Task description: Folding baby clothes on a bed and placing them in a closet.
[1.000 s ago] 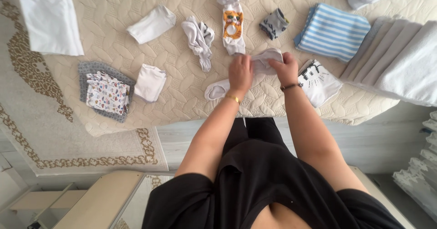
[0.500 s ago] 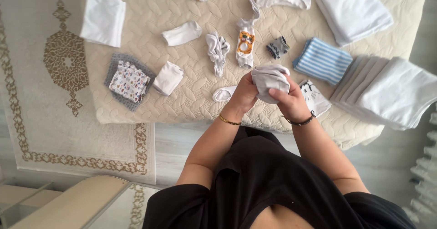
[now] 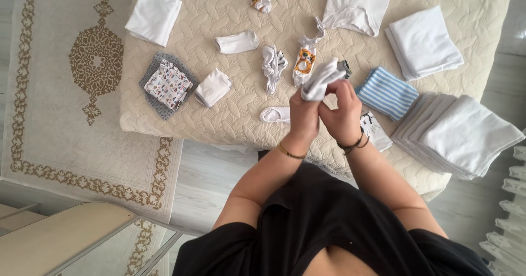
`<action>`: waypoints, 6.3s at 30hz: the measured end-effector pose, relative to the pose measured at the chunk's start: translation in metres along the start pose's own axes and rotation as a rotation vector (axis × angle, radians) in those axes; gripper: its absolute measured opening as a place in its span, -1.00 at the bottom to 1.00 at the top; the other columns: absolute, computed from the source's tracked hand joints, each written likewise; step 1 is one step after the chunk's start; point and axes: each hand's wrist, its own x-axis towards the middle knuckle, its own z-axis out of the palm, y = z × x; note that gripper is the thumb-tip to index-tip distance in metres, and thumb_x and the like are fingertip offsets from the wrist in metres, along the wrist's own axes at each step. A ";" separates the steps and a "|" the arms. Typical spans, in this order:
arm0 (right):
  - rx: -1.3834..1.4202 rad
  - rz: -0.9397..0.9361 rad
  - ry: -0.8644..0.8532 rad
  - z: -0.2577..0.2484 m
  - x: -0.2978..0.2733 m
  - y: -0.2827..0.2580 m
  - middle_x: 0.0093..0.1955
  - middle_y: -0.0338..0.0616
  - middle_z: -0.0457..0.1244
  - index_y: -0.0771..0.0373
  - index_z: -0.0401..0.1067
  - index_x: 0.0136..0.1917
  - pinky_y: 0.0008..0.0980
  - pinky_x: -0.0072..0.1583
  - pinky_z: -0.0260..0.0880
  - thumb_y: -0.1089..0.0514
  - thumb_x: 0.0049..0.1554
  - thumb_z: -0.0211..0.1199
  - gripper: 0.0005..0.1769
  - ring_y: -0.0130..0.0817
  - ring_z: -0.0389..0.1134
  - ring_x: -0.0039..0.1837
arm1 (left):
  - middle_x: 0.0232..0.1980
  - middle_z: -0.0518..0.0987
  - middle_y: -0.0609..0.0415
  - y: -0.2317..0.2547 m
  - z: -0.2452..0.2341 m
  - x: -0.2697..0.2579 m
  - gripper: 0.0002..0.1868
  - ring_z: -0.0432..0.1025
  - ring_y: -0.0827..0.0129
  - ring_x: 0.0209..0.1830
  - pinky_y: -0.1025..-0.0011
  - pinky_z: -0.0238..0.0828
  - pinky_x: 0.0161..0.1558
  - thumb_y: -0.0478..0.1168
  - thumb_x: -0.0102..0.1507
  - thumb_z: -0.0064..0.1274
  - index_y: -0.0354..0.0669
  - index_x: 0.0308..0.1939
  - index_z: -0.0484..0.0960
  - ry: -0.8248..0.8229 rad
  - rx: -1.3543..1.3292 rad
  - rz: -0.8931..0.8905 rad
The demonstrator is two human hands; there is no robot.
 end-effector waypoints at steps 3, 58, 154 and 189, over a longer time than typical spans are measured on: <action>-0.110 -0.091 0.051 -0.001 -0.005 0.001 0.00 0.01 0.33 0.37 0.40 0.07 -0.27 0.08 0.43 0.43 0.04 0.38 -0.68 -0.15 0.40 0.05 | 0.01 0.64 0.15 -0.009 -0.011 -0.005 -0.72 0.48 0.55 -0.02 0.52 0.45 0.06 -0.31 0.36 0.12 -0.34 0.13 0.60 0.004 0.032 0.044; -0.272 0.453 -0.105 0.126 -0.010 0.279 0.00 -0.07 0.37 0.20 0.46 0.10 -0.13 0.07 0.43 0.31 0.19 0.37 -0.78 -0.09 0.43 0.01 | -0.23 0.69 0.03 -0.083 -0.247 0.137 -0.74 0.60 0.16 -0.19 0.26 0.50 -0.16 -0.05 0.34 0.10 -0.16 -0.11 0.65 0.108 1.163 -0.222; -0.477 0.690 -0.115 0.115 -0.152 0.342 -0.12 0.12 0.35 0.22 0.34 0.10 0.03 -0.06 0.37 0.13 0.22 0.30 -0.76 0.17 0.39 -0.08 | -0.13 0.62 -0.04 -0.121 -0.255 0.135 -0.44 0.54 0.12 -0.13 0.20 0.47 -0.12 0.20 0.05 0.34 -0.14 -0.16 0.56 -0.069 1.513 -0.522; -0.741 0.690 -0.257 0.136 -0.124 0.348 0.01 0.10 0.36 0.21 0.46 0.07 0.00 0.06 0.36 0.25 0.06 0.37 -0.71 0.11 0.38 0.07 | 0.04 0.63 0.02 -0.093 -0.291 0.107 -0.79 0.49 0.09 0.16 0.20 0.45 0.21 -0.12 0.33 0.19 -0.07 -0.03 0.59 -0.011 1.557 -0.150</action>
